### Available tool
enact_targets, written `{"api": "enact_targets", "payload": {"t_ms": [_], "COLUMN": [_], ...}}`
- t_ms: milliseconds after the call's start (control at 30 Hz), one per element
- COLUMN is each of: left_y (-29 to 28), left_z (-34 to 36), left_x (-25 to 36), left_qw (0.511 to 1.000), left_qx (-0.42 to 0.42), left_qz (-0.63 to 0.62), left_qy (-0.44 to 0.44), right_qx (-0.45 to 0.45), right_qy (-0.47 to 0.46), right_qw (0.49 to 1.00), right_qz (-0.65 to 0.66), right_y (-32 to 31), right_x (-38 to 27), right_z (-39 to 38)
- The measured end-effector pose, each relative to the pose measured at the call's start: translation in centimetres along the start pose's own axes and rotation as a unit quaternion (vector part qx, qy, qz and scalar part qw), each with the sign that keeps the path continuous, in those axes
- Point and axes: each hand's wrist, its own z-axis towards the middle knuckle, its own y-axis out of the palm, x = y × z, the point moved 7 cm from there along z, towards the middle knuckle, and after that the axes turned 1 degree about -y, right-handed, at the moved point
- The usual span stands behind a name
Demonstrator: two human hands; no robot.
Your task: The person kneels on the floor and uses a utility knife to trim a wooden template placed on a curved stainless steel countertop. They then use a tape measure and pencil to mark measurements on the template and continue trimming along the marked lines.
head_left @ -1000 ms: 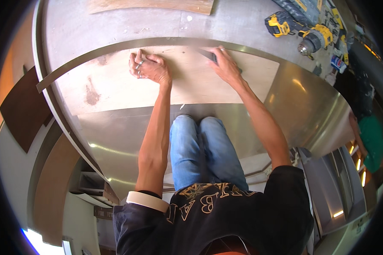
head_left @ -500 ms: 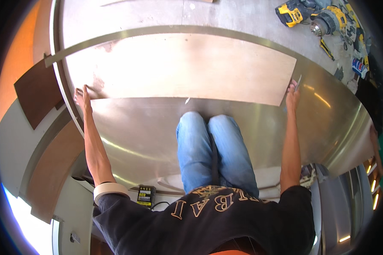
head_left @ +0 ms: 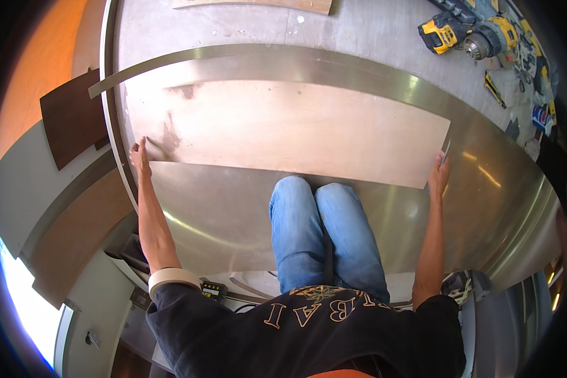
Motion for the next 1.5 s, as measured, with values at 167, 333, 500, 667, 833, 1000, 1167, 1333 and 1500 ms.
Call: {"api": "enact_targets", "payload": {"t_ms": [167,333,500,667,833,1000,1167,1333,1500], "left_y": [-0.3,-2.9,2.4,3.4,4.1,2.1,5.5,4.1,4.8], "left_z": [-1.7,-3.5,-18.9,-42.0,-58.7,-69.0,-78.9,-82.6,-77.8], "left_x": [-3.4,-3.1,0.9,-6.6,-18.6,-27.1,-34.1,-41.8,-36.1], "left_qw": [0.999,0.999,0.991,0.974,0.943,0.912,0.897,0.941,0.975], "left_qx": [-0.023,-0.041,-0.003,-0.174,-0.294,-0.218,-0.312,-0.129,-0.056], "left_qz": [0.007,-0.011,0.007,-0.02,-0.132,-0.195,-0.179,-0.189,-0.166], "left_qy": [0.032,0.019,0.133,0.144,-0.084,-0.288,-0.256,-0.25,-0.135], "right_qx": [-0.03,-0.059,-0.072,-0.148,-0.136,-0.167,-0.183,-0.327,-0.371], "right_qy": [0.044,0.022,-0.009,0.049,-0.009,0.17,0.108,0.02,-0.099], "right_qw": [0.998,0.994,0.996,0.986,0.988,0.955,0.969,0.942,0.923], "right_qz": [-0.019,-0.086,-0.049,-0.051,0.076,0.177,0.129,0.073,0.026], "right_y": [-0.2,1.5,0.4,2.3,3.1,3.2,5.4,8.9,10.7], "right_x": [3.2,1.6,5.1,2.2,7.0,14.5,19.0,16.9,11.2], "right_z": [-0.2,0.1,1.0,0.9,-0.1,-10.1,-17.7,-25.4,-27.5]}}
